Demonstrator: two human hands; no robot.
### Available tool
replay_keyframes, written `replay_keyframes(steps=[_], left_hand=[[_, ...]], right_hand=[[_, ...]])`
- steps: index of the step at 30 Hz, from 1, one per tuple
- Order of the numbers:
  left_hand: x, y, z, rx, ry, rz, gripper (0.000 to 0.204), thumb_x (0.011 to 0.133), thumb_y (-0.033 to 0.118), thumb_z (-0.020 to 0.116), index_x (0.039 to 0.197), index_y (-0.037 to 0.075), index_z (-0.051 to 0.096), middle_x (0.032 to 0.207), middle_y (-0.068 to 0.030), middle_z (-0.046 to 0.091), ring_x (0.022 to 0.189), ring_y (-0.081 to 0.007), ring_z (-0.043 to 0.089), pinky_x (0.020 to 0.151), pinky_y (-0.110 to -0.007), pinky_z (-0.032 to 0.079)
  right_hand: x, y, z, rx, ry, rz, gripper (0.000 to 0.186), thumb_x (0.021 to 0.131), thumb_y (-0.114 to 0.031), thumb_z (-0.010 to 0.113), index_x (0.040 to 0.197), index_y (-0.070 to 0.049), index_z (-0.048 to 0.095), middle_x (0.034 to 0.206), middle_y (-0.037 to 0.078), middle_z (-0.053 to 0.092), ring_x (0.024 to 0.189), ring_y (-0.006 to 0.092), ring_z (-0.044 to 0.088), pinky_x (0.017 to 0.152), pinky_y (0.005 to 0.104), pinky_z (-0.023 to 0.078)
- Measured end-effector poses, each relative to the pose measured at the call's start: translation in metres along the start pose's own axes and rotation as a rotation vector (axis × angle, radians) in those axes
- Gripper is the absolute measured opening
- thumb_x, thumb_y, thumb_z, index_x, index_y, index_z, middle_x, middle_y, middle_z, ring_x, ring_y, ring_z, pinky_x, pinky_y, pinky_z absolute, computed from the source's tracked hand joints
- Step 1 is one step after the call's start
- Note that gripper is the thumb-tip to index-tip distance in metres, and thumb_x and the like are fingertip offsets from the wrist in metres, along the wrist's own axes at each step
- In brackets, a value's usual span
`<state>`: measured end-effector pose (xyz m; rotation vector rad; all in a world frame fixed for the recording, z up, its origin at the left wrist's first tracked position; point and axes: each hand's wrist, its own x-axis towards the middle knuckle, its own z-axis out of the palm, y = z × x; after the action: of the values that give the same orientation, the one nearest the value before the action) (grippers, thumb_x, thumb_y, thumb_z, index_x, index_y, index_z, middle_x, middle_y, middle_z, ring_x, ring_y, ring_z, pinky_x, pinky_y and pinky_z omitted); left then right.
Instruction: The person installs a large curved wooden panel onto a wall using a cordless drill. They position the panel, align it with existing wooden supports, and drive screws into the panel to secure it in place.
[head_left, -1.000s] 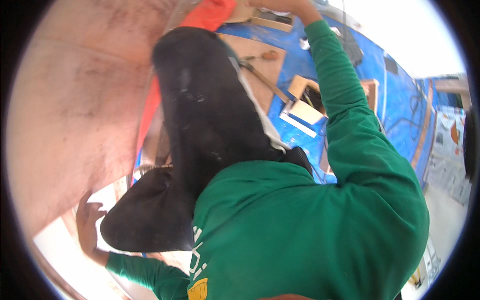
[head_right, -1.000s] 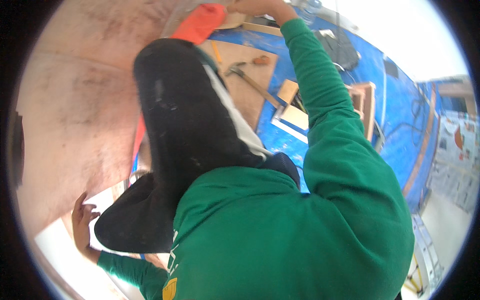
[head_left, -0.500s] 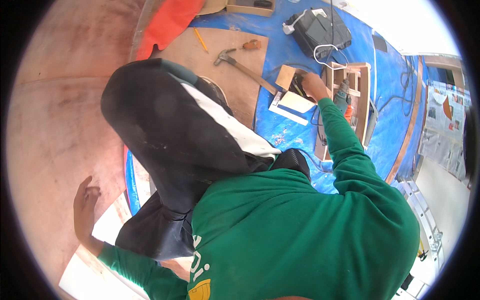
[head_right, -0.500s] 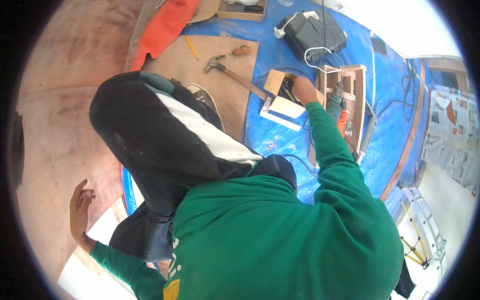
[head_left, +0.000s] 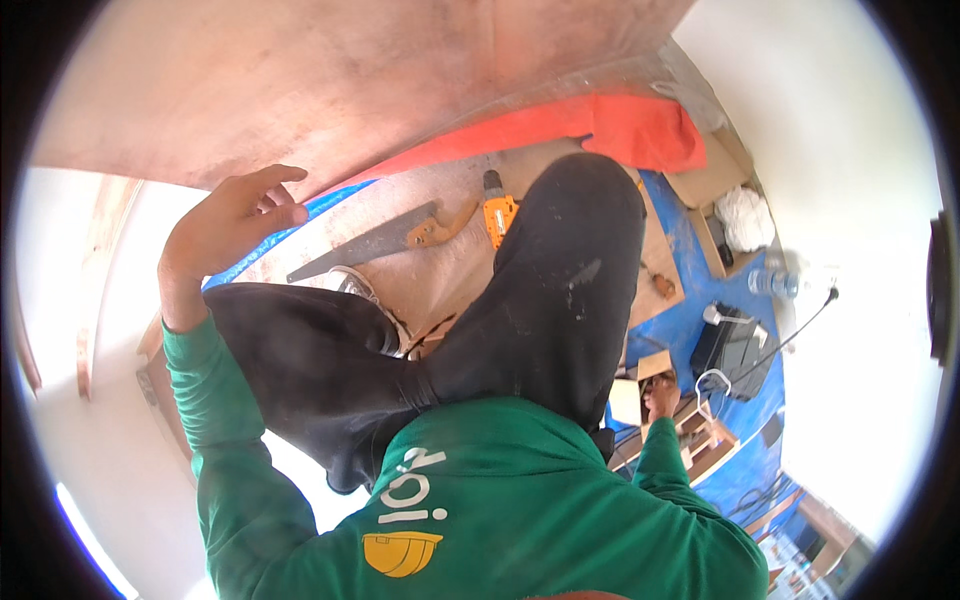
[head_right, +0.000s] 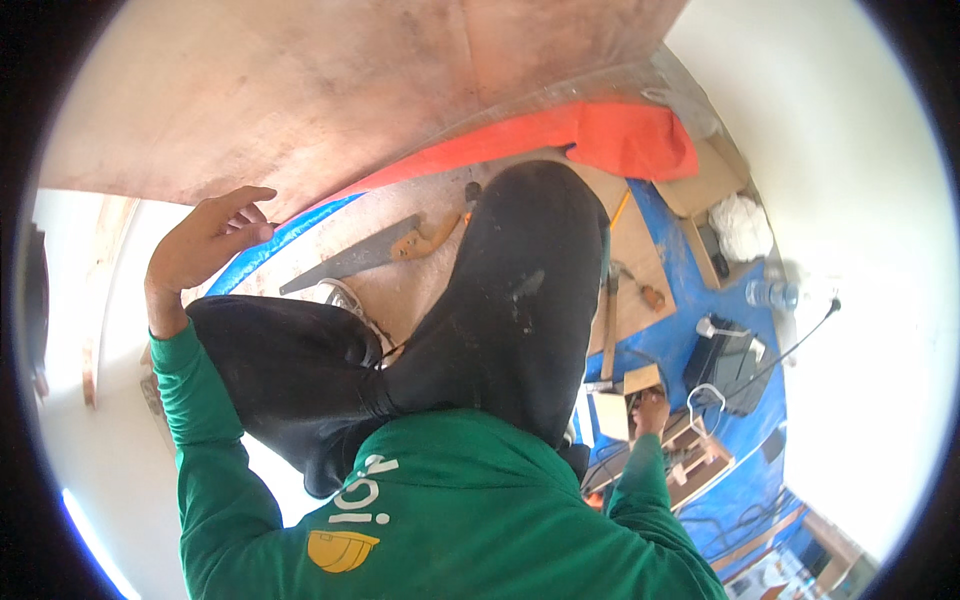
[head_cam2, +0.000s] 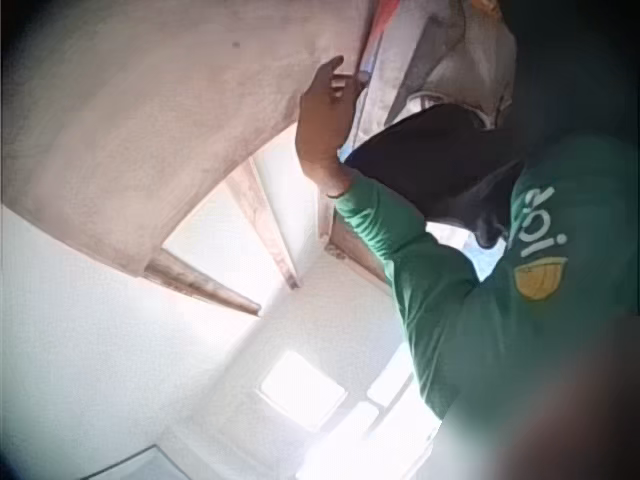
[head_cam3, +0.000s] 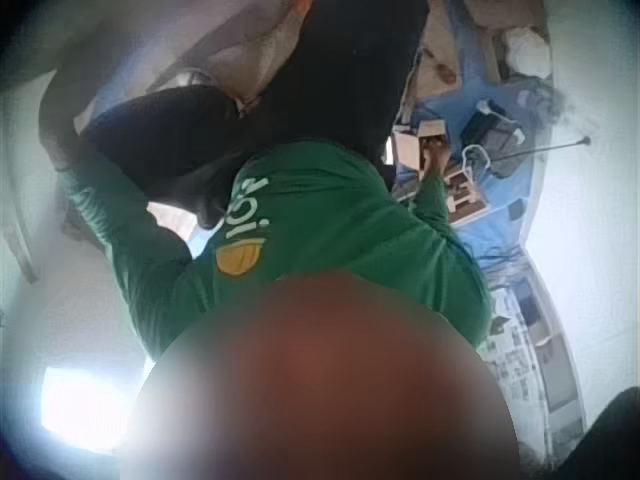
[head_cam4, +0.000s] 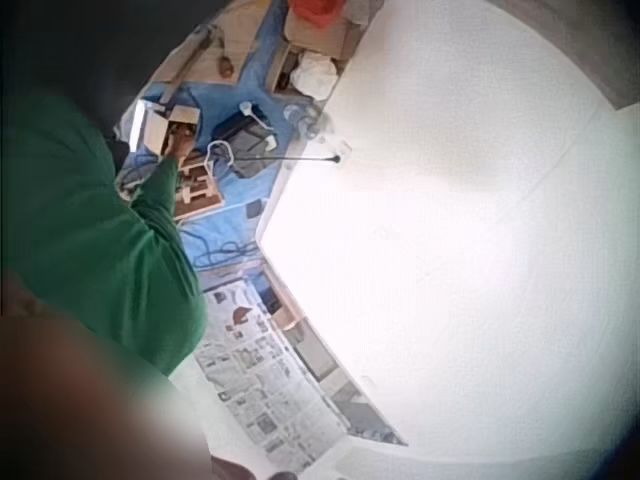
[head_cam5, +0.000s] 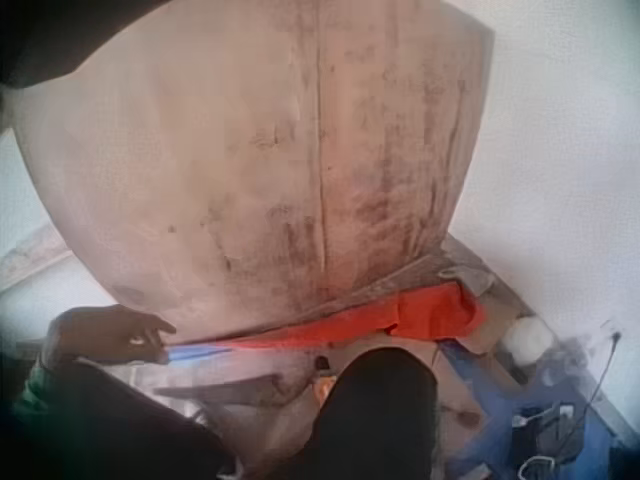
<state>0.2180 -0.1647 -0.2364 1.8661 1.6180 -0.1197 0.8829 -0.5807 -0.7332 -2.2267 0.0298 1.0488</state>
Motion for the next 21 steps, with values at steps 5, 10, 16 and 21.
replay_keyframes(steps=[5,10,16,21], left_hand=[[-0.005,-0.006,0.001,-0.003,-0.094,0.014,0.054,0.102,0.036,0.073,0.144,0.003,0.065,0.108,-0.0152,0.076,0.102,-0.0246,0.070,0.092,-0.036,0.055],[0.045,-0.051,-0.003,0.185,-0.245,0.047,0.057,0.102,0.043,0.073,0.143,0.004,0.066,0.119,-0.0165,0.078,0.110,-0.0271,0.074,0.095,-0.040,0.057],[0.154,-0.105,0.025,0.711,-0.313,-0.001,0.065,0.096,0.054,0.072,0.144,0.012,0.067,0.135,-0.0181,0.072,0.125,-0.0356,0.068,0.102,-0.047,0.055],[0.175,-0.073,0.091,0.241,-0.222,0.287,0.054,0.101,0.041,0.068,0.146,0.011,0.065,0.134,-0.0162,0.073,0.125,-0.0365,0.068,0.106,-0.046,0.053]], right_hand=[[0.006,0.010,0.015,0.097,0.090,0.036,0.019,0.102,-0.016,0.056,0.093,-0.006,0.069,0.081,0.009,0.069,0.064,0.0189,0.066,0.051,0.0317,0.049],[0.041,0.039,0.018,-0.557,0.304,-0.350,0.023,0.100,-0.016,0.060,0.111,-0.003,0.075,0.112,0.015,0.078,0.098,0.0259,0.076,0.075,0.0374,0.059],[0.023,0.064,0.011,-0.244,0.430,-0.428,0.032,0.094,-0.015,0.061,0.109,0.007,0.079,0.116,0.023,0.078,0.104,0.0366,0.075,0.092,0.0463,0.059],[-0.021,0.035,0.013,-0.245,0.470,-0.330,0.030,0.096,-0.020,0.064,0.114,0.003,0.074,0.116,0.023,0.075,0.106,0.0395,0.072,0.094,0.0480,0.056]])
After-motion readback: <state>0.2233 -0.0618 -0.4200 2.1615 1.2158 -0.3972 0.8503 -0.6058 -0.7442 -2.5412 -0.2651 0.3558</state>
